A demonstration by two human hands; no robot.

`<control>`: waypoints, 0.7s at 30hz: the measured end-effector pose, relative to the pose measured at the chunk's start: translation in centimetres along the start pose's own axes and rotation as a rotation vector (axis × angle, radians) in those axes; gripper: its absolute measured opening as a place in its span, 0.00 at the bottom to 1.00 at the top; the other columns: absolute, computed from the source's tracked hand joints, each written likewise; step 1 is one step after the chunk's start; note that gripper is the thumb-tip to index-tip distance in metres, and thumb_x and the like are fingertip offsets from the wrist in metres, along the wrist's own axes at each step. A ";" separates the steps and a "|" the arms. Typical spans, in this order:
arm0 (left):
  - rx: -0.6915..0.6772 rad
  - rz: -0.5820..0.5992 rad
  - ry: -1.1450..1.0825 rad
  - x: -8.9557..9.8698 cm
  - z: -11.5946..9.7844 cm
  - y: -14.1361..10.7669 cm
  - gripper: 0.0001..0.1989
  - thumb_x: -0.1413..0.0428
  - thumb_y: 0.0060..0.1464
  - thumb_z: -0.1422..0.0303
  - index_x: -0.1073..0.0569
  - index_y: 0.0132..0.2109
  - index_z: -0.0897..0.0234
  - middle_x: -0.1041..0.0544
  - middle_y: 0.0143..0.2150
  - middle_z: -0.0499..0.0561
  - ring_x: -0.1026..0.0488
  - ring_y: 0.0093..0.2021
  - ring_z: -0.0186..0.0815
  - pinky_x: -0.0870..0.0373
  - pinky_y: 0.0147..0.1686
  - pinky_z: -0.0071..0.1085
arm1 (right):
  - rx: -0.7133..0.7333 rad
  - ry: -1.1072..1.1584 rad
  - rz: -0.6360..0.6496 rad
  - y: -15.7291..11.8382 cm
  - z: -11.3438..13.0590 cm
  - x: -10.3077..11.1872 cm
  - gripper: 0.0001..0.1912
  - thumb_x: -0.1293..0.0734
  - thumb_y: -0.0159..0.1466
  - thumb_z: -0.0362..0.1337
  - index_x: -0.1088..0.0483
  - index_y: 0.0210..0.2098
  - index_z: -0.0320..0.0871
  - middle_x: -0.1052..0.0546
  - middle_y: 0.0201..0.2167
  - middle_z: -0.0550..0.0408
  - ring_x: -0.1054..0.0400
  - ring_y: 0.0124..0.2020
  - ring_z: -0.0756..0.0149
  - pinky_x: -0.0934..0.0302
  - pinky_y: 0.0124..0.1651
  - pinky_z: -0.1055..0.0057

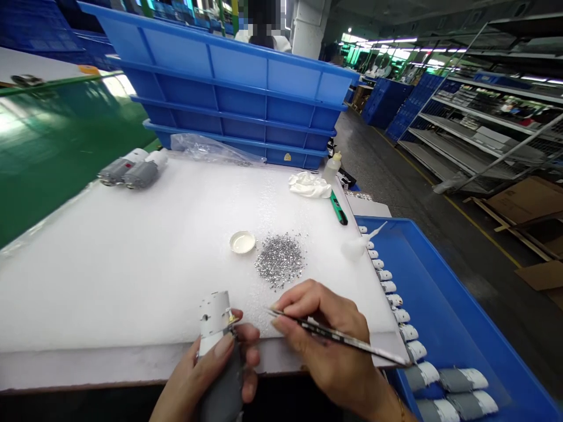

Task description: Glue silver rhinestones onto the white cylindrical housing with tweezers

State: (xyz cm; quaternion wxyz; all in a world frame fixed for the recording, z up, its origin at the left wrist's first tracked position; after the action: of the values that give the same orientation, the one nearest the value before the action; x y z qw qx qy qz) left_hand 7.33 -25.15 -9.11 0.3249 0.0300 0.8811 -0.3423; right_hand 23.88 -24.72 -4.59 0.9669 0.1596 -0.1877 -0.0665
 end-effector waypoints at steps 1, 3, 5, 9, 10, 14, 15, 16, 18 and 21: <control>-0.004 -0.001 -0.019 -0.1 -0.1 0.1 0.21 0.28 0.41 0.60 0.23 0.38 0.67 0.19 0.28 0.50 0.26 0.19 0.29 0.31 0.22 0.23 | 0.065 0.003 0.001 -0.3 0.8 -0.5 0.07 0.29 0.63 0.29 0.30 0.35 0.47 0.20 0.35 0.57 0.24 0.35 0.69 0.30 0.35 0.75; -0.002 0.006 -0.059 -0.2 -0.3 0.3 0.20 0.29 0.42 0.59 0.24 0.38 0.67 0.19 0.27 0.50 0.27 0.19 0.28 0.33 0.21 0.22 | 0.164 0.046 0.036 -0.6 2.1 -1.6 0.10 0.30 0.63 0.25 0.30 0.38 0.47 0.19 0.35 0.57 0.23 0.37 0.68 0.27 0.37 0.76; 0.003 0.014 -0.093 -0.2 -0.4 0.5 0.21 0.29 0.42 0.59 0.26 0.39 0.65 0.20 0.25 0.48 0.27 0.18 0.29 0.34 0.20 0.22 | 0.237 0.109 0.077 -0.5 3.1 -2.5 0.12 0.32 0.62 0.22 0.30 0.40 0.46 0.19 0.32 0.57 0.22 0.37 0.68 0.26 0.37 0.76; 0.012 0.018 -0.089 0.3 -0.7 0.8 0.19 0.29 0.42 0.62 0.28 0.37 0.64 0.22 0.23 0.44 0.29 0.16 0.28 0.33 0.19 0.21 | 0.292 0.102 0.084 0.0 4.0 -3.1 0.13 0.32 0.62 0.21 0.29 0.39 0.44 0.19 0.29 0.57 0.22 0.37 0.70 0.26 0.39 0.80; 0.010 0.017 -0.085 0.4 -0.7 0.8 0.19 0.29 0.42 0.63 0.28 0.37 0.64 0.22 0.22 0.44 0.29 0.16 0.27 0.33 0.19 0.21 | 0.295 0.093 0.089 0.1 4.1 -3.2 0.12 0.32 0.62 0.21 0.29 0.39 0.44 0.19 0.29 0.57 0.22 0.37 0.70 0.26 0.39 0.81; -0.013 0.007 -0.092 0.5 -1.2 0.6 0.21 0.28 0.39 0.64 0.28 0.38 0.64 0.23 0.22 0.44 0.30 0.16 0.27 0.35 0.19 0.21 | 0.281 0.104 0.131 0.1 4.2 -3.5 0.13 0.33 0.62 0.21 0.29 0.40 0.45 0.18 0.27 0.59 0.23 0.36 0.71 0.27 0.37 0.81; -0.014 0.006 -0.092 0.4 -1.3 0.5 0.21 0.28 0.40 0.64 0.28 0.38 0.64 0.23 0.22 0.44 0.30 0.16 0.27 0.35 0.18 0.21 | 0.275 0.108 0.135 0.1 4.2 -3.6 0.13 0.33 0.62 0.21 0.30 0.40 0.45 0.18 0.27 0.59 0.23 0.36 0.71 0.27 0.37 0.81; -0.015 0.004 -0.092 0.4 -1.4 0.4 0.19 0.29 0.41 0.65 0.28 0.38 0.64 0.23 0.22 0.45 0.30 0.17 0.27 0.36 0.19 0.21 | 0.273 0.114 0.136 0.2 4.3 -3.6 0.13 0.33 0.62 0.20 0.30 0.40 0.44 0.18 0.27 0.59 0.23 0.36 0.71 0.27 0.37 0.81; -0.016 -0.010 -0.093 0.3 -1.5 0.1 0.16 0.31 0.45 0.67 0.27 0.38 0.65 0.23 0.23 0.46 0.29 0.19 0.27 0.35 0.20 0.21 | 0.272 0.115 0.141 0.2 4.3 -3.7 0.13 0.33 0.62 0.20 0.30 0.40 0.44 0.19 0.26 0.59 0.23 0.36 0.71 0.27 0.38 0.82; -0.018 -0.063 -0.091 0.5 -1.5 -0.2 0.12 0.32 0.47 0.69 0.25 0.39 0.64 0.22 0.25 0.46 0.28 0.22 0.28 0.32 0.24 0.22 | 0.253 0.117 0.144 0.3 4.3 -3.7 0.12 0.33 0.62 0.21 0.30 0.38 0.44 0.19 0.26 0.59 0.23 0.35 0.72 0.28 0.37 0.83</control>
State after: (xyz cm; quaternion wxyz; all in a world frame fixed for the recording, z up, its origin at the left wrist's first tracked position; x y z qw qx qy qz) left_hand 6.04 -24.42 -8.47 0.3538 -0.0161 0.8691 -0.3452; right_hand 18.84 -25.01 -1.96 0.9506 0.2701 -0.1488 0.0366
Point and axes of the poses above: each hand's wrist, its own y-axis towards the middle knuckle, its own x-axis out of the back of the hand, z = x × y, the point moved 5 cm from there along y, towards the middle knuckle
